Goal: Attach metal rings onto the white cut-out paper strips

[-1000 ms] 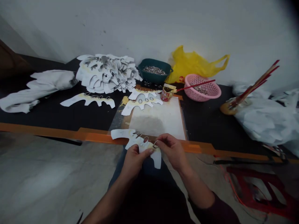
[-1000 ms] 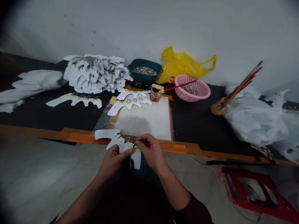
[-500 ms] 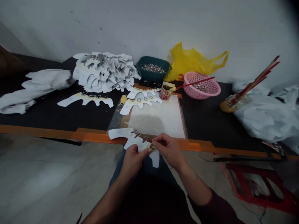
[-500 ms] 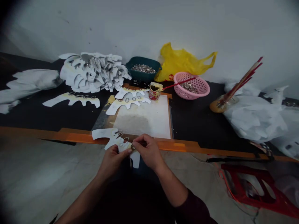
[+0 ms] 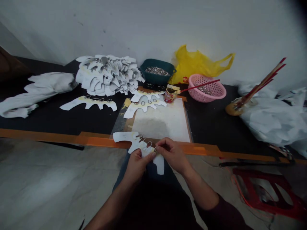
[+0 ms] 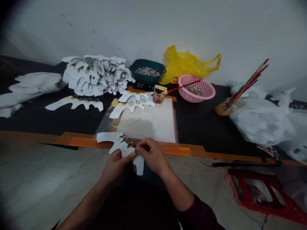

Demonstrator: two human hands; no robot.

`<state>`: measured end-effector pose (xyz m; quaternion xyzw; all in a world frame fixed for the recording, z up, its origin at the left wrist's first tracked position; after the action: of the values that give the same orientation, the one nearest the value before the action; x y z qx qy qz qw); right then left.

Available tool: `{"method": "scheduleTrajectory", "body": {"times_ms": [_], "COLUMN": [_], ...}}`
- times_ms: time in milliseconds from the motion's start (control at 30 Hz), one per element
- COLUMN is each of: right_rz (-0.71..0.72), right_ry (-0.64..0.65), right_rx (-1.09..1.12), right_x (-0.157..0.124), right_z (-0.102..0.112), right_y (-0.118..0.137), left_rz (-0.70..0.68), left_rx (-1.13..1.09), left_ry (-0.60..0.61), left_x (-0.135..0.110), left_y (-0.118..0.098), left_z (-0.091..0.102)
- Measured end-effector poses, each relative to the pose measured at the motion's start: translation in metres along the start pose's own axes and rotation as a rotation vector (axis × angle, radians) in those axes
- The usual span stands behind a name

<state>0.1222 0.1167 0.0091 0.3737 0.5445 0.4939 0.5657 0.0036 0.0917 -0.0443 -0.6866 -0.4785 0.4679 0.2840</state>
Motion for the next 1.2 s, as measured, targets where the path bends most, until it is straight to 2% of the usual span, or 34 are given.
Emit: {"method": "scheduleTrajectory", "body": {"times_ms": [167, 233, 367, 433, 600, 800, 1000, 1100, 1200], "right_rz": [-0.054, -0.033, -0.001, 0.009, -0.051, 0.022, 0.045, 0.089, 0.198], "right_ry": [0.199, 0.202, 0.053, 0.027, 0.195, 0.065, -0.068, -0.082, -0.123], "right_rx": [0.143, 0.165, 0.162, 0.161, 0.233, 0.155, 0.06, 0.063, 0.02], "right_x": [-0.004, -0.006, -0.007, -0.009, -0.009, -0.004, -0.005, -0.007, -0.011], "right_z": [-0.01, -0.012, -0.005, -0.004, -0.013, -0.008, -0.008, -0.009, -0.006], "right_y": [-0.001, 0.0, -0.002, -0.003, -0.004, 0.008, 0.007, 0.01, 0.02], "left_rz": [0.009, 0.017, 0.019, 0.019, -0.002, -0.034, -0.107, -0.11, -0.114], "left_rx": [-0.129, -0.18, -0.246, -0.261, -0.242, -0.174, -0.108, -0.16, -0.232], "left_ry": [0.015, 0.022, -0.004, -0.011, 0.007, -0.014, -0.046, -0.059, -0.109], "left_x": [-0.002, -0.002, -0.003, -0.003, -0.004, -0.004, -0.004, -0.004, -0.004], "left_y": [-0.002, -0.004, -0.005, -0.004, -0.007, -0.008, -0.014, -0.015, -0.015], "left_z": [-0.004, -0.007, -0.009, -0.009, -0.008, -0.003, 0.003, 0.002, 0.004]}}
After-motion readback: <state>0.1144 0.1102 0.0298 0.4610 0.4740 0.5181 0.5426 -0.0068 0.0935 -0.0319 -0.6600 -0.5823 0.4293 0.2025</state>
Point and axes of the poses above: each hand's wrist, its own x-axis towards the middle knuckle, its own z-axis out of the back of the hand, y = z × x, the point moved 10 cm from there along x, towards the middle knuckle, and after that the axes turned 5 degrees about -z, right-handed, at the moved point
